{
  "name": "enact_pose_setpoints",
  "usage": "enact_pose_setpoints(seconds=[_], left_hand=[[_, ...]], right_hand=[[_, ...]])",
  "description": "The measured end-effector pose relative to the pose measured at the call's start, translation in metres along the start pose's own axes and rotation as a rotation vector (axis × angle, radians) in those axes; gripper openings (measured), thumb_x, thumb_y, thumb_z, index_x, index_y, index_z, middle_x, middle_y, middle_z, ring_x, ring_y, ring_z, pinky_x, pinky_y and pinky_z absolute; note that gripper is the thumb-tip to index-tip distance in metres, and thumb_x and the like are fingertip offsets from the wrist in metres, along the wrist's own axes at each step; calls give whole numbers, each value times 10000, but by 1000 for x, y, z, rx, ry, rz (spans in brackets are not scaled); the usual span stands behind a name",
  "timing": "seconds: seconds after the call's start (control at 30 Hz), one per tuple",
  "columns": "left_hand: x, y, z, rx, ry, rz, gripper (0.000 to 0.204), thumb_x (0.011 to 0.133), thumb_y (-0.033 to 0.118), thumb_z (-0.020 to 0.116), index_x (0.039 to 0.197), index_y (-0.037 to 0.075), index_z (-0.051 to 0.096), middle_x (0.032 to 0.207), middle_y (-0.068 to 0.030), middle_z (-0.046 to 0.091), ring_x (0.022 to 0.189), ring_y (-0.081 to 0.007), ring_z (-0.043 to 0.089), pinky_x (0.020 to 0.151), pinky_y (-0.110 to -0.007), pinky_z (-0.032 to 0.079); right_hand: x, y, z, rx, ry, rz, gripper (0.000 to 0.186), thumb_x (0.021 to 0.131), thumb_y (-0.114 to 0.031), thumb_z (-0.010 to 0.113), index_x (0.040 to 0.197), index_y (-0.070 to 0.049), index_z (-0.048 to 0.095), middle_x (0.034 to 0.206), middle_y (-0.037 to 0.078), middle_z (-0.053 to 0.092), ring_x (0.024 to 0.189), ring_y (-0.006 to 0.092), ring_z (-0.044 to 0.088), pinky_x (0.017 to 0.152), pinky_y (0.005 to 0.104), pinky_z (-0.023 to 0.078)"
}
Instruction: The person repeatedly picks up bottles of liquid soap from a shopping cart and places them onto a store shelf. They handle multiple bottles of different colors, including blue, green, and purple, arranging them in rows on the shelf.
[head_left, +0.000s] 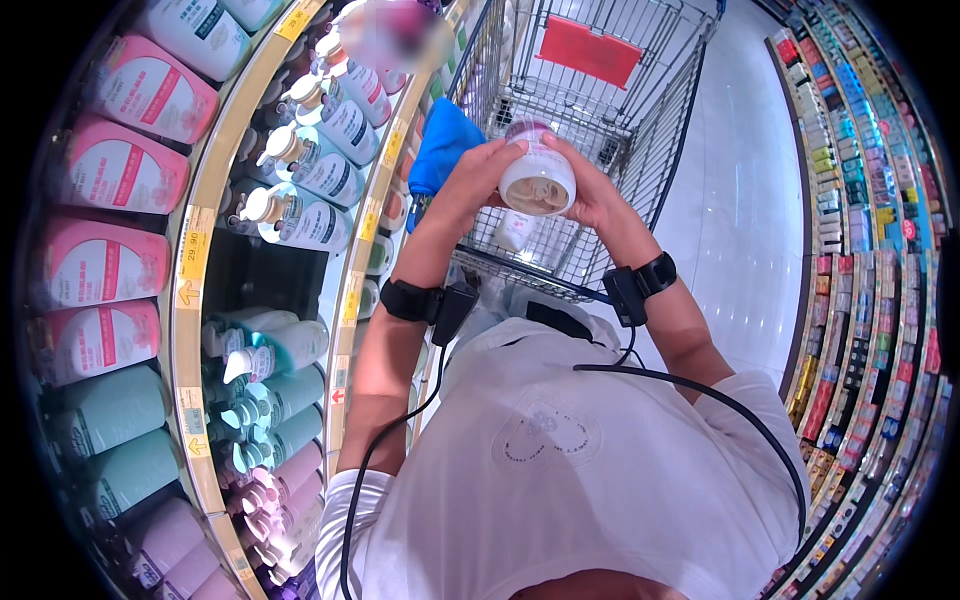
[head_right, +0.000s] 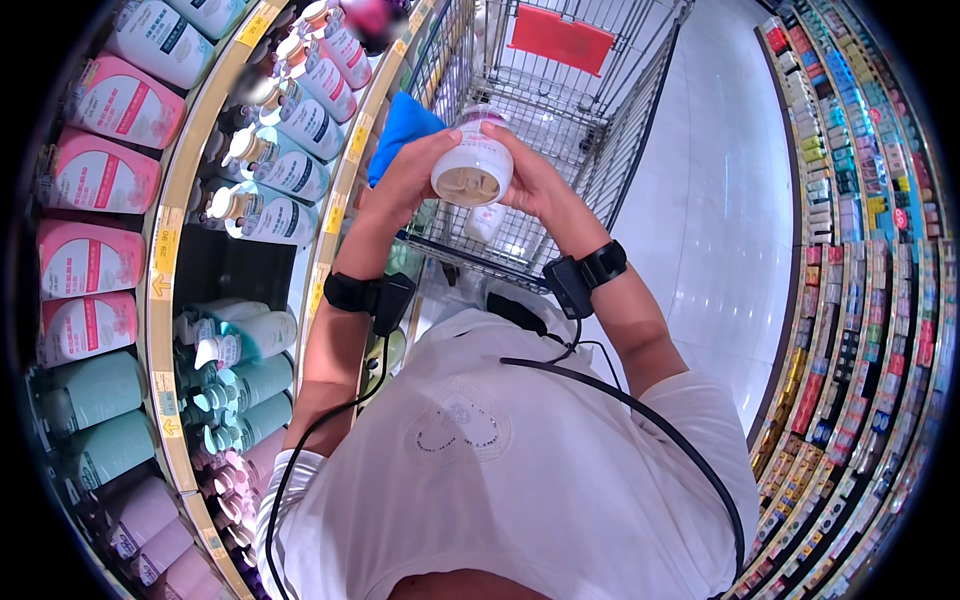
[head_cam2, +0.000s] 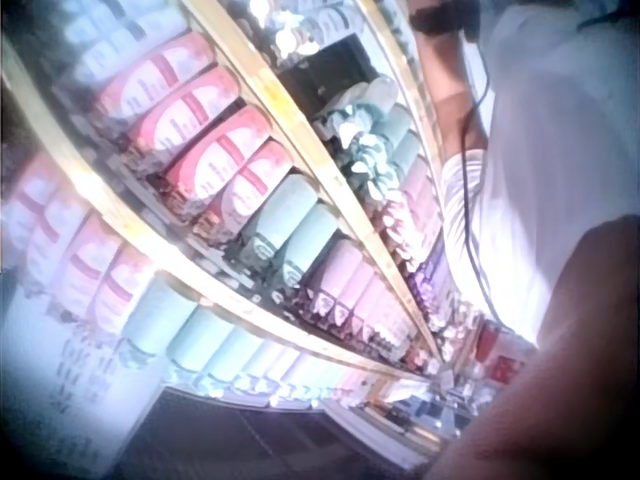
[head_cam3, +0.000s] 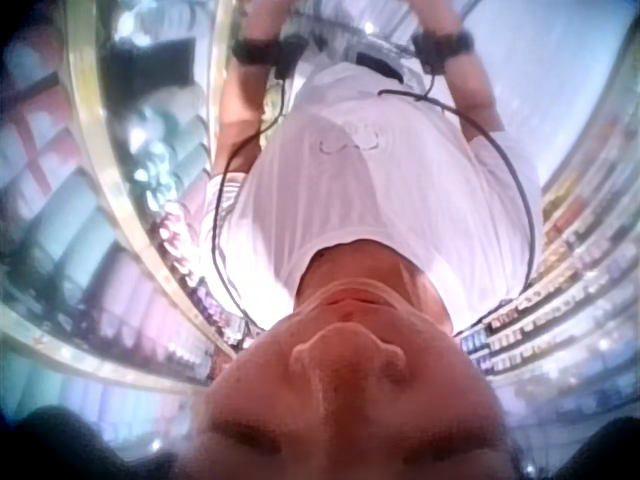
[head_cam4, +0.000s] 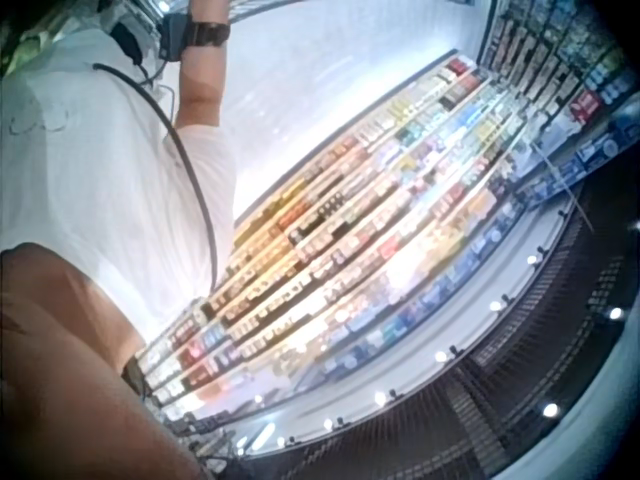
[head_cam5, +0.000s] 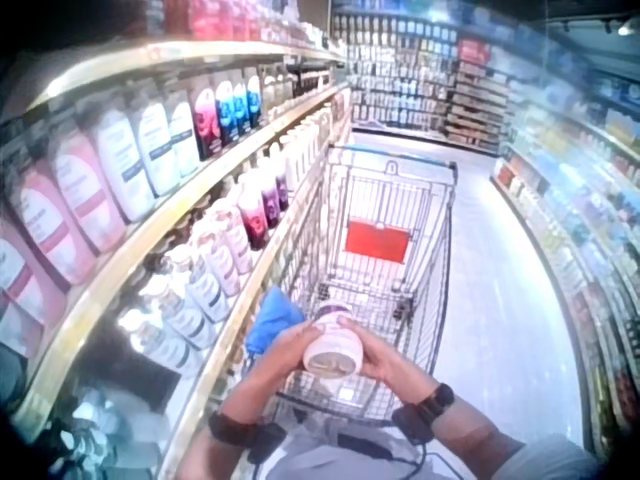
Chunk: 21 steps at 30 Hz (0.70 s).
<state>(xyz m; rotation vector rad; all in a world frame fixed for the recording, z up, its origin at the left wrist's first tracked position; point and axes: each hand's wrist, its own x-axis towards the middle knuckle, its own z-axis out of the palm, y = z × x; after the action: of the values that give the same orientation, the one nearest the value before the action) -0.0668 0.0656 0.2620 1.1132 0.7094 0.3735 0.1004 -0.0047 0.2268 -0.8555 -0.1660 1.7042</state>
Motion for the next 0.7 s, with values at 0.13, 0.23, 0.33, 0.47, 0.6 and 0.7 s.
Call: enact_pose_setpoints(seconds=[0.13,0.23,0.33,0.47,0.6,0.7], left_hand=[[-6,1,1,-22,25,29,313,917,376,543,1056,100,593,917,-6,615,786,-90,627,632,-243,522],[-11,1,0,-33,48,36,291,914,375,549,1022,109,593,903,0,609,779,-87,623,621,-239,515],[-15,3,-1,-31,58,51,326,904,385,562,1059,99,582,926,-5,607,801,-90,621,632,-240,510],[-25,5,-1,5,142,63,526,876,405,598,1238,33,512,1020,-45,606,873,-113,617,679,-248,502],[-28,2,-9,55,164,87,715,852,397,631,1367,-29,378,1119,-98,592,940,-141,608,714,-250,495],[-39,9,-12,51,184,104,744,847,385,637,1384,-41,349,1159,-114,581,966,-150,605,729,-243,491]], right_hand=[[1,0,0,-12,-27,17,439,883,-347,619,1155,-16,525,1045,156,635,892,247,669,729,383,594],[-3,0,9,-37,-11,10,445,878,-345,627,1159,-15,524,1047,155,634,900,243,667,739,383,591],[-3,1,11,-56,-5,4,449,871,-343,637,1160,-18,528,1042,148,637,892,238,668,738,379,591],[-3,2,16,-104,-36,7,450,868,-340,642,1164,-20,530,1036,138,641,891,229,669,729,373,592],[-1,5,22,-198,-14,-39,458,870,-347,638,1175,-24,526,1035,129,644,891,218,670,710,360,593],[1,5,34,-232,-34,-10,461,876,-355,629,1181,-26,521,1038,125,645,887,212,671,702,345,592]])
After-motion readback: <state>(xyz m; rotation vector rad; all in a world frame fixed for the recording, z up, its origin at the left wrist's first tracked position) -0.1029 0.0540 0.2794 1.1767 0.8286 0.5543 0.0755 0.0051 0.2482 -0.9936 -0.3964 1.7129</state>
